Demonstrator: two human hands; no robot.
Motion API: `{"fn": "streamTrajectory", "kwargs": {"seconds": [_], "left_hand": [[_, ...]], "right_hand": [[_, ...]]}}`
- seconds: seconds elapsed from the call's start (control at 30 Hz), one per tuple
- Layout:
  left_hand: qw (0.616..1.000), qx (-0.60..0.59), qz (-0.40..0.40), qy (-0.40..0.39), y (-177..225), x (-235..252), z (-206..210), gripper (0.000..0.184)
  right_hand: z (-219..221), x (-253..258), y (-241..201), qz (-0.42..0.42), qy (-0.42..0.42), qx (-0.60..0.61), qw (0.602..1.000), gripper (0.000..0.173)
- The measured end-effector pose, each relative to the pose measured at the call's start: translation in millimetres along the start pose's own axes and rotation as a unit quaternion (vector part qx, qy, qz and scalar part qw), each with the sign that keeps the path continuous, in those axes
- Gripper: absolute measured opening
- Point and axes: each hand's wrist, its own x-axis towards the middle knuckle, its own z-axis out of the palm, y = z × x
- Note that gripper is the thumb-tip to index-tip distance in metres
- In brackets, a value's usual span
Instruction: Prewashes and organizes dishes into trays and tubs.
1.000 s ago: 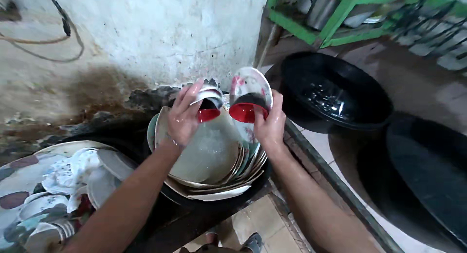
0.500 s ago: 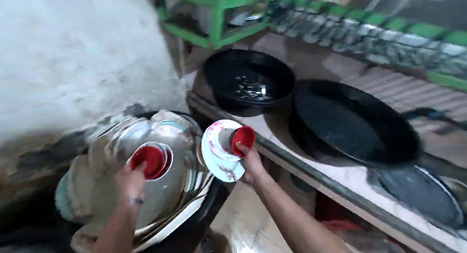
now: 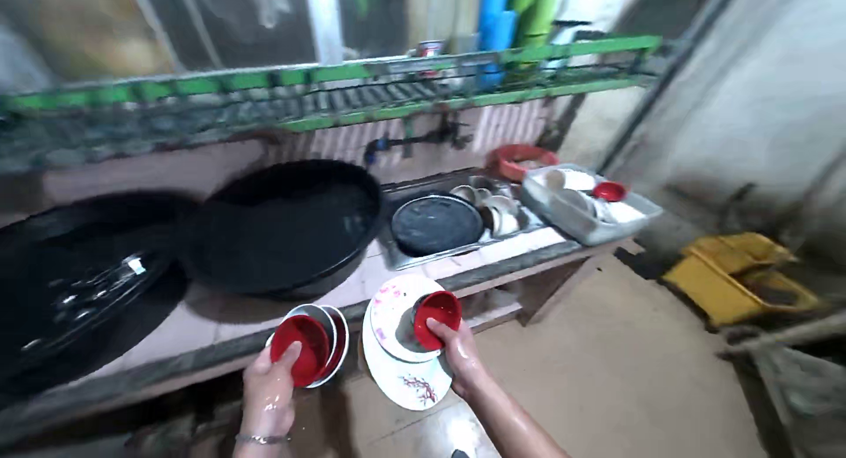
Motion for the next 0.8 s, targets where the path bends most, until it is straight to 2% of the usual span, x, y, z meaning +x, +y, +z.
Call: {"fn": "streamTrajectory", "kwargs": {"seconds": [0.1, 0.23, 0.37, 0.5, 0.67, 0.8], "left_hand": [[0.998, -0.001, -0.01, -0.061, 11.9, -7.0, 106.6, 0.025], [0.992, 0.014, -0.018, -0.124, 19.8, -12.4, 220.3, 0.023], [0.985, 0.046, -0.023, -0.166, 26.1, -5.3, 304.7, 0.025], [0.976, 0.093, -0.027, -0.193, 32.6, 22.4, 377.6, 0.027], [0.95, 0.23, 0.078, -0.196, 40.0, 97.6, 477.3, 0.026], [0.886, 0.347, 0.221, -0.213, 51.8, 174.5, 570.5, 0.028]], "right_hand": [[-78.5, 27.3, -37.6, -0.02, 0.061, 0.002, 0.998, 0.04], [-160.5, 52.7, -82.7, -0.039, 0.136, 0.015, 0.99, 0.038], [-216.8, 76.5, -121.9, -0.074, 0.188, 0.03, 0.979, 0.037], [-252.5, 98.3, -145.0, -0.087, 0.23, 0.046, 0.968, 0.036], [-279.4, 133.5, -165.4, -0.091, 0.268, 0.038, 0.958, 0.037], [-289.9, 182.0, -179.8, -0.092, 0.29, 0.017, 0.952, 0.04]]}}
